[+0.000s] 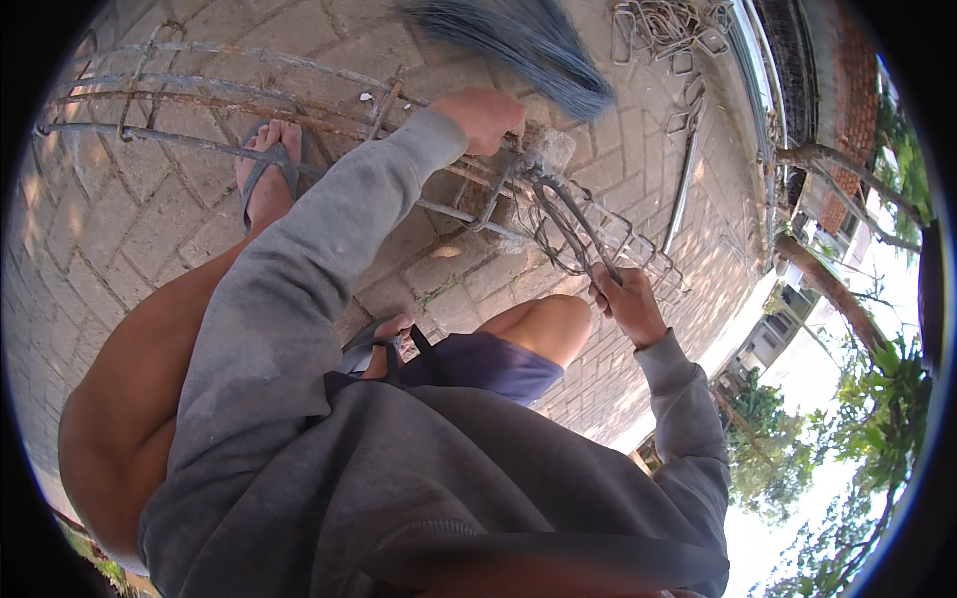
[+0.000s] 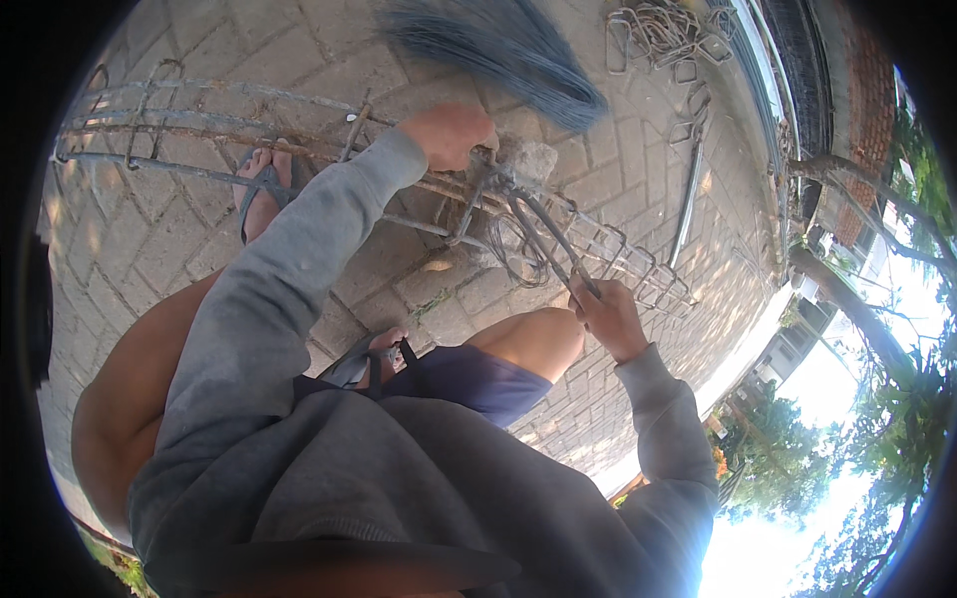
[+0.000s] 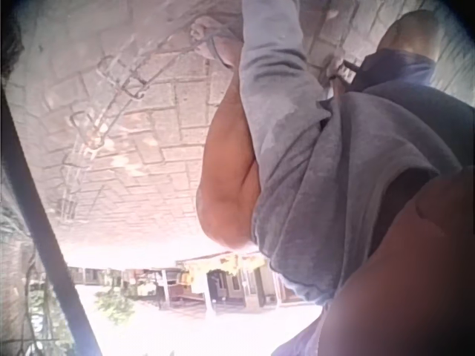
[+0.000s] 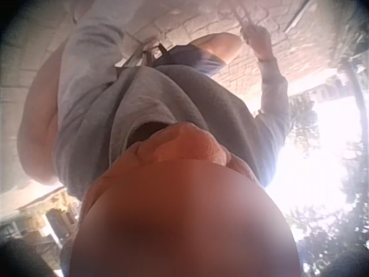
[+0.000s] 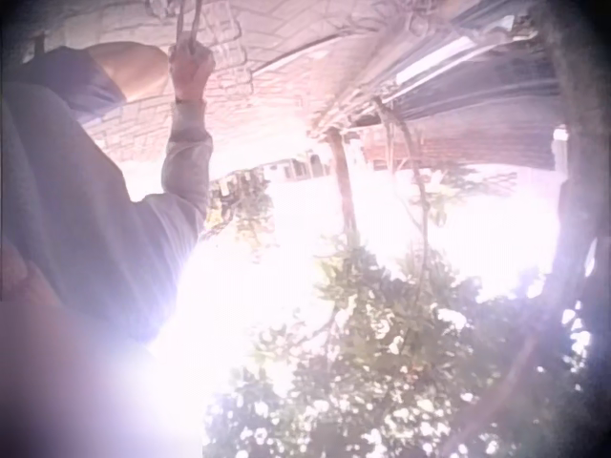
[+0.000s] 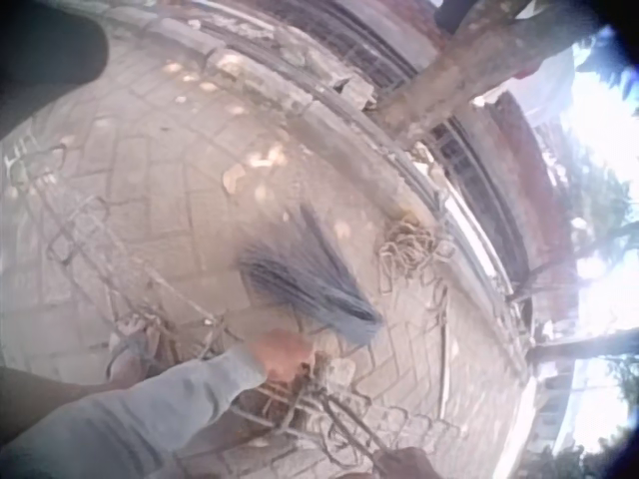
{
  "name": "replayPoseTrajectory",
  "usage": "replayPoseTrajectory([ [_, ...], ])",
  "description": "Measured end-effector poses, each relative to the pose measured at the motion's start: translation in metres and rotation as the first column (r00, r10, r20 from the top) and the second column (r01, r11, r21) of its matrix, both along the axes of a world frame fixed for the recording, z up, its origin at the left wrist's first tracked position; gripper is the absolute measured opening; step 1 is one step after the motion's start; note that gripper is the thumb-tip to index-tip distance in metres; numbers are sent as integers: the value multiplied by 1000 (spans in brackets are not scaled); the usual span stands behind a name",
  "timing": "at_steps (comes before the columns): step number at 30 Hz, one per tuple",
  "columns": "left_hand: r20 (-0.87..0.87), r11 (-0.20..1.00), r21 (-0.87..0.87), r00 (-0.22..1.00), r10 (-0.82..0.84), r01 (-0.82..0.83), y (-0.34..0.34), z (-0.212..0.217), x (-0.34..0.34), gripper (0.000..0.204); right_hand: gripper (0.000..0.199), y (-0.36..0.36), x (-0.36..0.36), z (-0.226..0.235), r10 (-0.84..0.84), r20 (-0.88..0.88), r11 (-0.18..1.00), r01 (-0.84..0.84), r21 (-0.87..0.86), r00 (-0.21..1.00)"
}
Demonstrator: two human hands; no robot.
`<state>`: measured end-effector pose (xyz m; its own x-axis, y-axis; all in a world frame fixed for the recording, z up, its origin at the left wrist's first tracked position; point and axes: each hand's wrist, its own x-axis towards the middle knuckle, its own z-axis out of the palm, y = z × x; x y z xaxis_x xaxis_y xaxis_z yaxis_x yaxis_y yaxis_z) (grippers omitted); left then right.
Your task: The person sits on a paved surface and assembles a metal rebar cage by hand. They use a metal tool to bend and secure wire ties around the intersections of the rebar grid, progressively tightening the structure.
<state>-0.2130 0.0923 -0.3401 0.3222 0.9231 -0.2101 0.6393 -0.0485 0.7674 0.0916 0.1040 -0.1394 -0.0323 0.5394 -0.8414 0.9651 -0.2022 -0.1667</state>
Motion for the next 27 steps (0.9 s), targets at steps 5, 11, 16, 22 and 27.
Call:
replayPoseTrajectory([
  [5, -90, 1000, -1, 996, -11, 11, 1, 10, -4, 28, 33, 9, -8, 18, 119, -67, 991, -115, 64, 991],
  [11, -44, 994, 101, 998, 42, -37, -2, -1, 3, 27, 35, 44, -50, 47, 418, 12, 893, -408, -192, 908],
  [16, -52, 999, 15, 998, 34, -33, 1, -6, 7, 38, 33, 46, -58, 63, 86, 76, 917, -49, -396, 993],
  [22, -41, 998, 23, 998, 57, -56, 3, -6, 8, 36, 40, 47, -71, 82, 726, 249, 677, -731, -89, 642],
  [27, -34, 998, -2, 998, 57, -58, 3, -6, 7, 37, 46, 18, -96, 91, -223, 156, 829, 271, -490, 962],
])
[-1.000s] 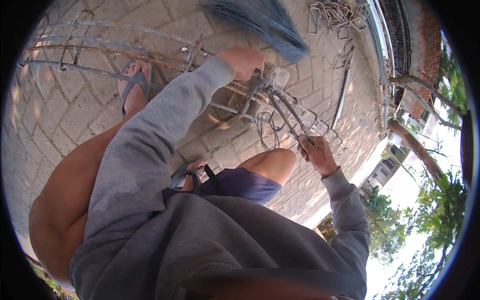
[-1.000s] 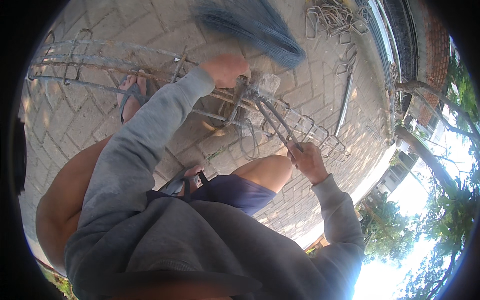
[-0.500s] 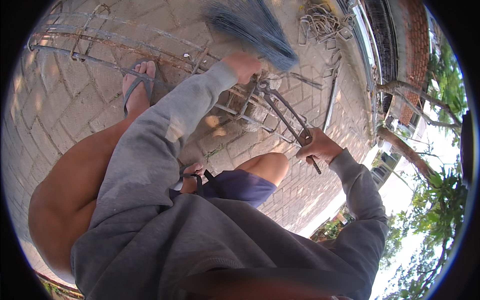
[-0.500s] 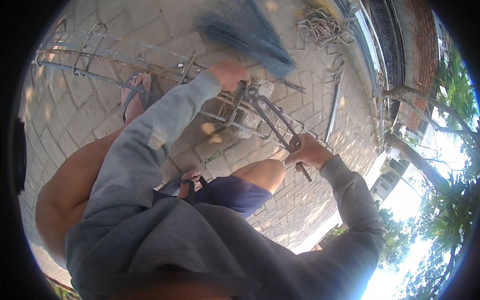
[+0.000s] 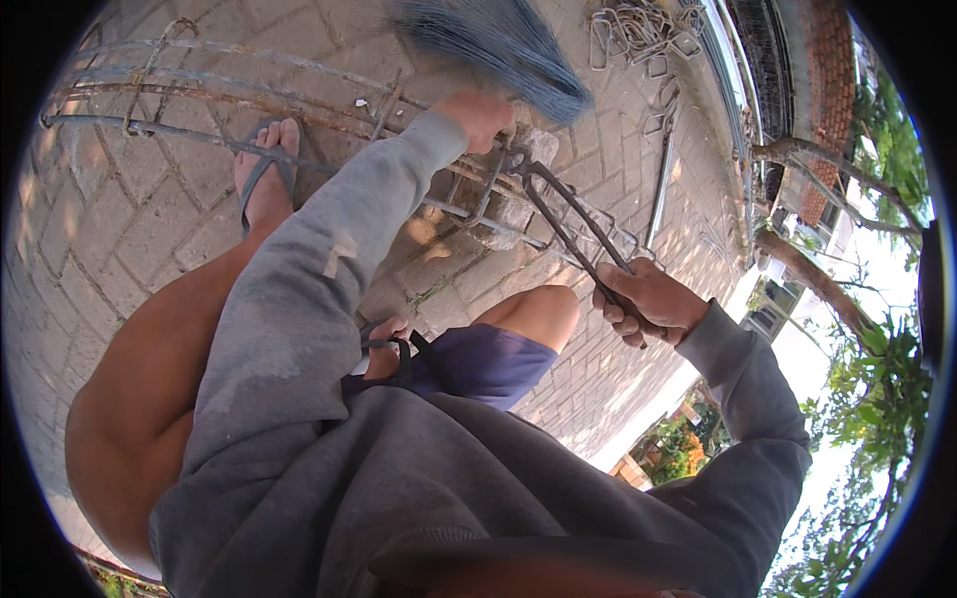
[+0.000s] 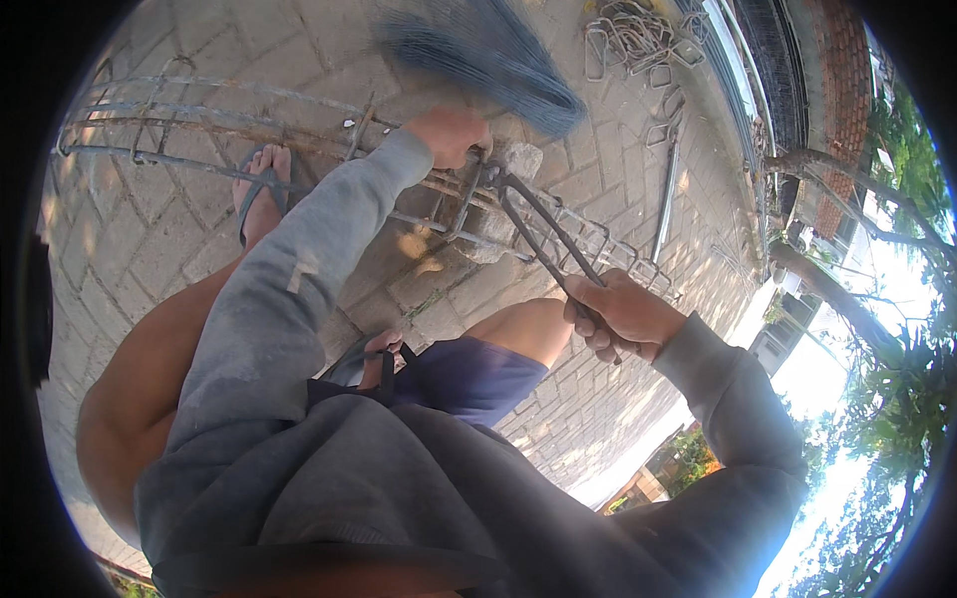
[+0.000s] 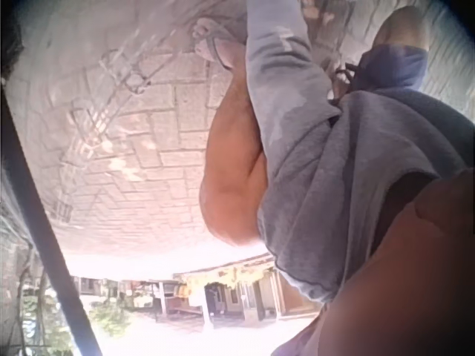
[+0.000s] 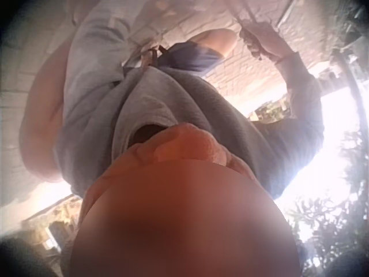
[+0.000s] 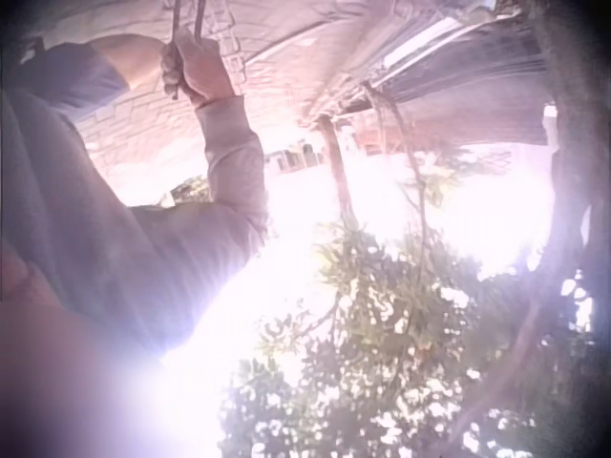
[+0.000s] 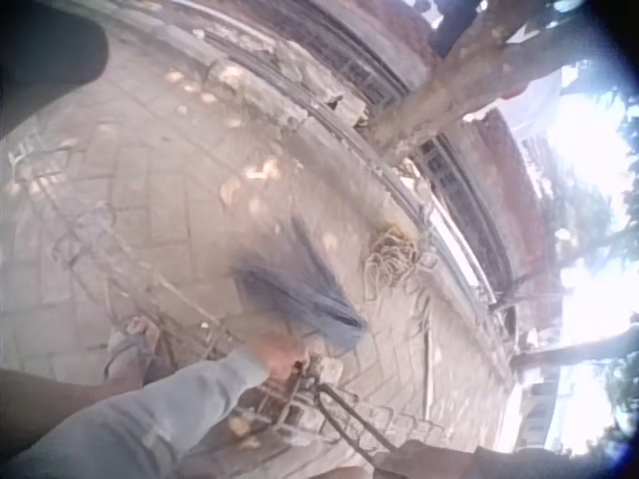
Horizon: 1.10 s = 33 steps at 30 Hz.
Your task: The person sits on a paved surface and assembles a metal rebar cage by hand. They use a metal tool to bend and secure wire ties around the intersections of the rebar grid, progressively tightening the structure.
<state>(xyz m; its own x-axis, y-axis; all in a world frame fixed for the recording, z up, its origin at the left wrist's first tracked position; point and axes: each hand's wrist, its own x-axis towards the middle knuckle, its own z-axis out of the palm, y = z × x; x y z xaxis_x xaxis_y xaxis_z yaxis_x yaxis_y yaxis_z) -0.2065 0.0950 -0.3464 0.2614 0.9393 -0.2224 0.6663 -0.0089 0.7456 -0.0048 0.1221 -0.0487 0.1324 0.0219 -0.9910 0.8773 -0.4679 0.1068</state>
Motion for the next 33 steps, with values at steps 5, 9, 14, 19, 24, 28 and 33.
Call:
replayPoseTrajectory([
  [5, 22, 998, -12, 998, -64, 65, 2, 7, -4, 39, 46, -35, 13, -7, -127, -7, 984, 127, 124, 992],
  [9, 20, 999, -35, 999, -40, 41, 1, 10, -4, 42, 46, -54, 30, -19, -216, -101, 961, 230, 152, 971],
  [14, 46, 977, -182, 993, -104, 111, 7, 20, -10, 46, 46, -66, 37, -25, -91, -207, 962, 140, 233, 974],
  [19, -53, 986, 164, 999, -4, 13, -17, 69, 8, 83, 37, -12, 35, -6, 258, -242, 955, -210, 207, 935],
  [24, 453, 725, 588, 889, 71, -358, -48, 133, 124, 89, 36, 36, -5, 11, 309, -221, 951, -308, 37, 925],
  [28, 465, 764, 408, 834, 298, -500, -13, 138, 144, 47, 27, 34, -29, 34, 853, 47, 469, -803, 367, 519],
  [33, 327, 914, 318, 934, 143, -251, 34, 140, 113, 28, 13, 20, -9, 24, 567, 702, -761, -600, 246, -430],
])
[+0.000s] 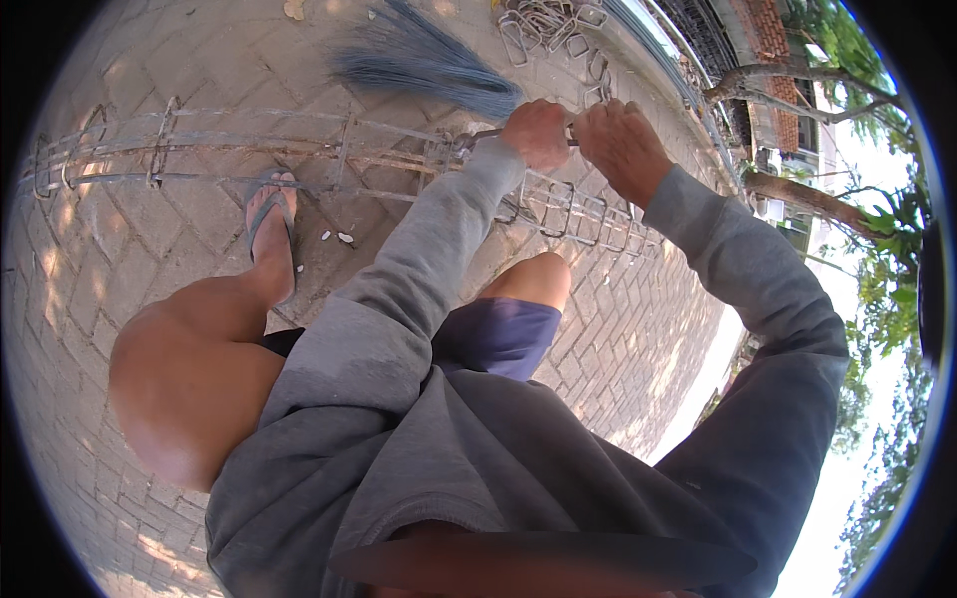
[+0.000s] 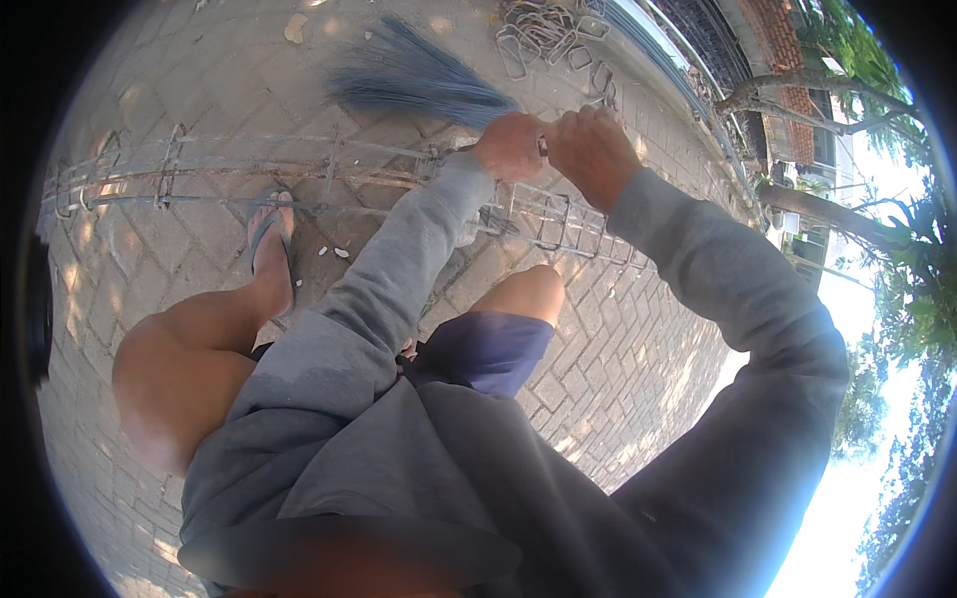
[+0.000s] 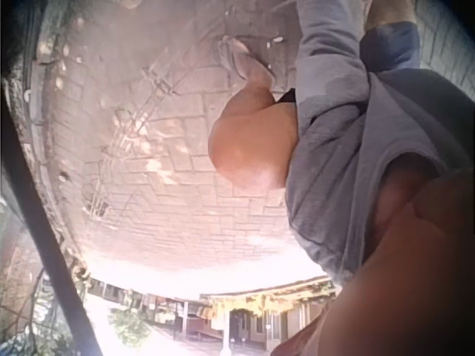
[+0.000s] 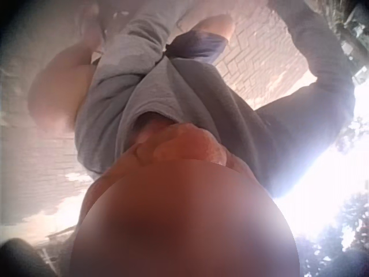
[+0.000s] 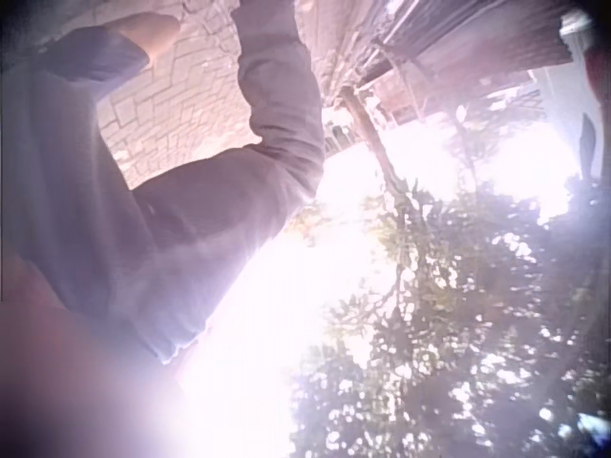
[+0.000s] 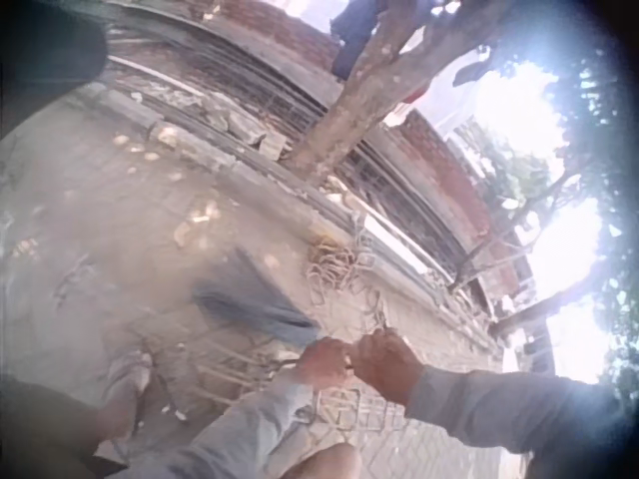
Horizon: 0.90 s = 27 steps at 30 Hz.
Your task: The person sits on a paved surface and assembles a metal rebar cage by hand. They use a metal tool to bend and secure wire ties around the intersections of the rebar grid, progressively tightening the structure.
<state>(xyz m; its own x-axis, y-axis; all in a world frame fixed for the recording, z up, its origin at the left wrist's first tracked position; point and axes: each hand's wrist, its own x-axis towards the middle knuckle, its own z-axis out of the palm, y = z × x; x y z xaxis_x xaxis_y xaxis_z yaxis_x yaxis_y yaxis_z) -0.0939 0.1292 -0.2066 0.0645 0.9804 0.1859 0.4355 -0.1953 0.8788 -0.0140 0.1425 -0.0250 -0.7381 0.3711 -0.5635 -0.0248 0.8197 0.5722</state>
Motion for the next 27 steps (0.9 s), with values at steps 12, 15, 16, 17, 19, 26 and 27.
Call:
replayPoseTrajectory([
  [12, 162, 772, 236, 808, 567, -590, -47, 5, 90, 34, 23, 35, 28, -18, -874, 420, 135, 952, -275, 245],
  [15, -30, 887, 172, 897, 440, -429, -36, 5, 79, 32, 17, 25, 34, -16, -696, 119, 649, 692, -316, 708],
  [16, -7, 882, 172, 894, 447, -439, -32, 7, 76, 32, 18, 21, 41, -18, -539, 9, 811, 522, -262, 842],
  [17, 17, 876, 169, 890, 455, -452, -26, 9, 74, 31, 28, 21, 48, -22, -394, -62, 908, 377, -184, 917],
  [19, -25, 897, 105, 900, 434, -430, -14, 13, 69, 28, 27, 26, 66, -31, 73, -241, 997, -62, 52, 968],
  [26, -68, 772, 50, 769, 635, -633, -43, 41, 96, 66, 23, 44, 94, -47, -193, -132, 974, 174, -142, 972],
  [27, 15, 737, 85, 741, 671, -670, -55, 43, 105, 71, 23, 44, 94, -46, -304, -51, 937, 289, -194, 951],
])
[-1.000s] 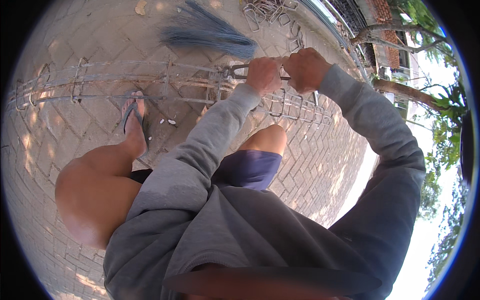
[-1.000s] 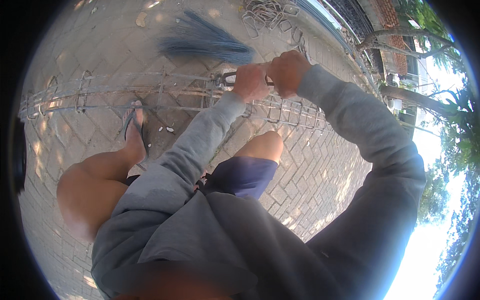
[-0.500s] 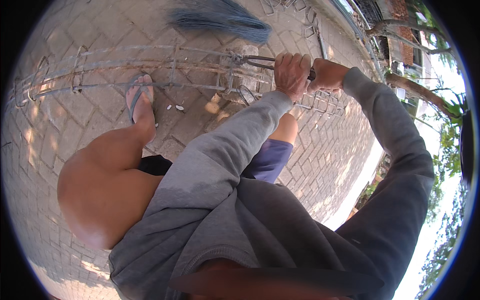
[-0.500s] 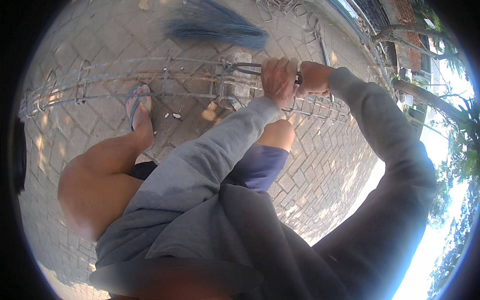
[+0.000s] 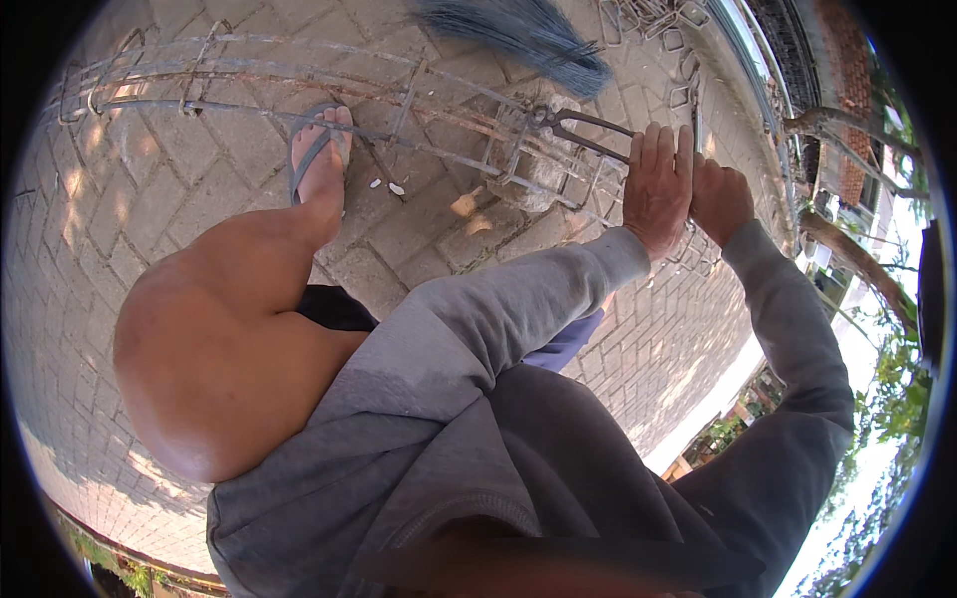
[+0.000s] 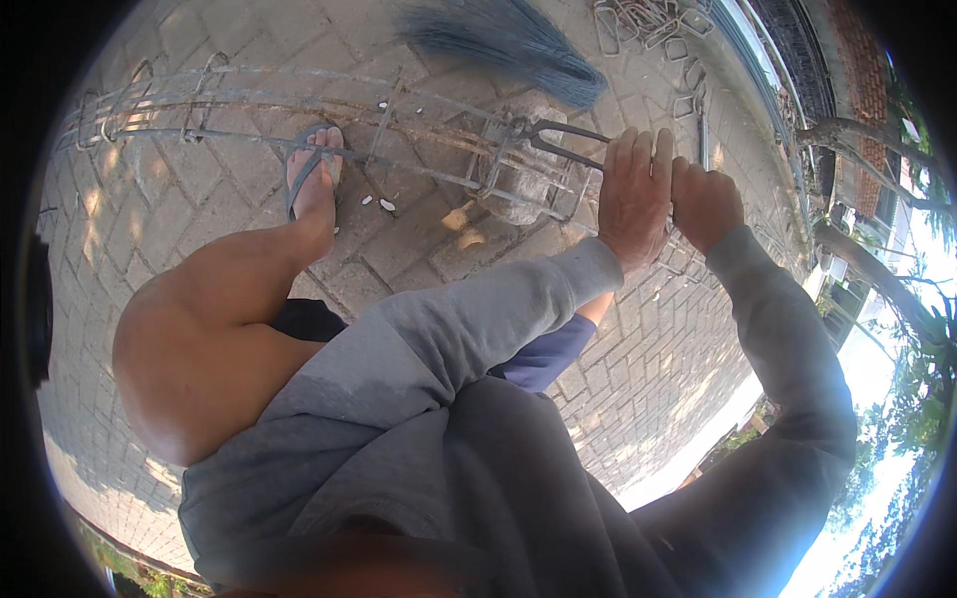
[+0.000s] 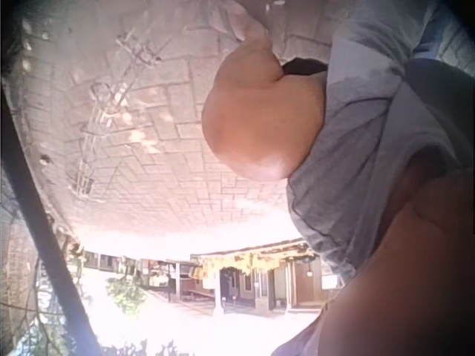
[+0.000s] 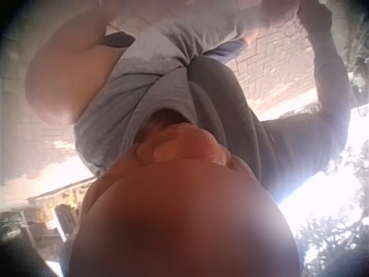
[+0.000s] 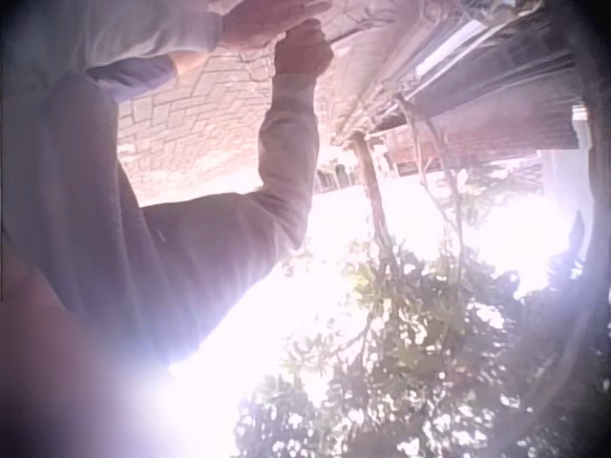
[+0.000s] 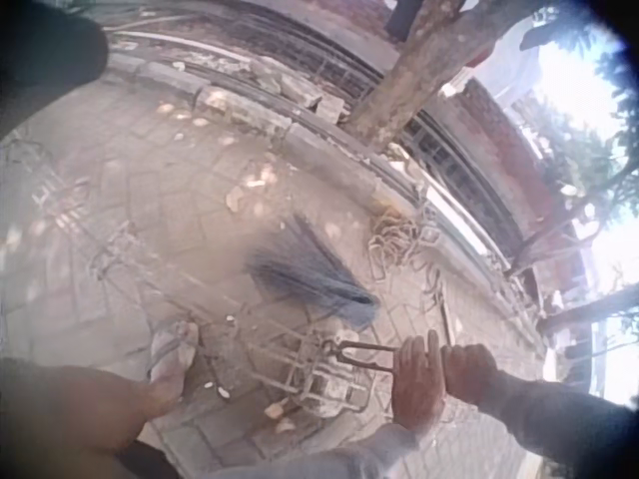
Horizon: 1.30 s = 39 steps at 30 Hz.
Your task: The person sits on a paved surface and assembles a metal rebar cage by hand. They use a metal tool to bend and secure wire ties around the intersections of the rebar grid, progressively tightening the structure.
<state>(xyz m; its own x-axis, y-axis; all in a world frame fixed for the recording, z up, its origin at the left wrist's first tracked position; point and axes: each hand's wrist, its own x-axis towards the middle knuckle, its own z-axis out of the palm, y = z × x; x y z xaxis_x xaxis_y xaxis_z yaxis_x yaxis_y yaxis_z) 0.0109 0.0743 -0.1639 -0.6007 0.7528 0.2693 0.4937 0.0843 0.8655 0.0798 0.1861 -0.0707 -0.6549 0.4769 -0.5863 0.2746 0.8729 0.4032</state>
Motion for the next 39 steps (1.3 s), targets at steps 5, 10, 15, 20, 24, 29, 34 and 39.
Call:
replayPoseTrajectory([
  [5, 66, 979, 199, 997, 26, -39, -19, -16, 21, 69, 25, -14, -14, 8, -230, 81, 953, 241, -182, 970],
  [10, -49, 983, 170, 997, -61, 68, 3, -38, -15, 43, 24, -24, -70, 37, -651, 168, 667, 664, -339, 740],
  [15, -38, 956, 247, 987, -154, 158, 30, -30, -58, 28, 26, -11, -111, 61, -221, 216, 941, 266, -209, 951],
  [20, 45, 947, 120, 951, -306, 299, 42, -21, -75, 31, 27, -20, -72, 40, 656, -173, 727, -552, 408, 735],
  [24, 30, 852, -28, 853, -522, 522, 45, -22, -80, 35, 20, -18, -55, 28, 416, -3, 862, -394, 318, 909],
  [29, 76, 934, 316, 977, -201, 168, 26, -21, -56, 49, 15, -16, -59, 33, 142, -34, 987, -139, 78, 989],
  [34, -30, 967, 235, 996, -88, 93, 14, -27, -33, 50, 15, -8, -61, 30, -320, 47, 933, 323, -161, 946],
  [39, -134, 890, 49, 886, -444, 454, 24, -38, -46, 60, 30, -1, -61, 34, -814, 490, 177, 937, -300, 311],
])
